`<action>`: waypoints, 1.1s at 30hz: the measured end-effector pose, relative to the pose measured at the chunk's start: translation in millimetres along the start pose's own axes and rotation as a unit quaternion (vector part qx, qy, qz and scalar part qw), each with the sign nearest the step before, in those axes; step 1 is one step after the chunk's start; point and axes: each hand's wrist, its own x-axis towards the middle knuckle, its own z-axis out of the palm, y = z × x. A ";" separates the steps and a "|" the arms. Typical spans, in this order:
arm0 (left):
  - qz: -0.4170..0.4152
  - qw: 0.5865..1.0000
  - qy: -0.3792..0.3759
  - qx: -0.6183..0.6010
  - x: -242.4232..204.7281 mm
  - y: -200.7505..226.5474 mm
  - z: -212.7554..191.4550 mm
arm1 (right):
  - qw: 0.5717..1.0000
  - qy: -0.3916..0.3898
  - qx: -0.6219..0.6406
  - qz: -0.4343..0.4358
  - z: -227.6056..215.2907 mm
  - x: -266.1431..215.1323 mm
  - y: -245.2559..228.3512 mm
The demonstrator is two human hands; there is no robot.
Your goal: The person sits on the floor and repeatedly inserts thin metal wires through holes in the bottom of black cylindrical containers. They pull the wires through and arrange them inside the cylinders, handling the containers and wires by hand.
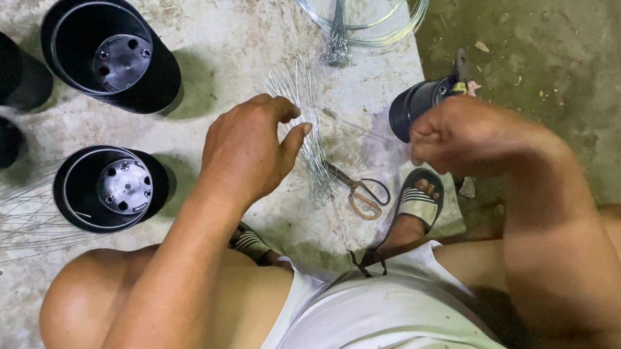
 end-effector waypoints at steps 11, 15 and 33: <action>-0.157 0.974 0.020 -0.163 -8.9 10.9 -14.6 | 0.968 0.124 0.189 -0.114 2.1 -60.9 33.0; -0.044 0.941 -0.019 -0.334 -6.2 8.5 18.6 | 0.879 0.123 0.398 -0.233 43.2 -6.6 32.9; -0.171 0.754 0.092 -0.628 18.9 -4.3 93.1 | 0.867 0.031 0.456 -0.199 136.9 68.7 14.5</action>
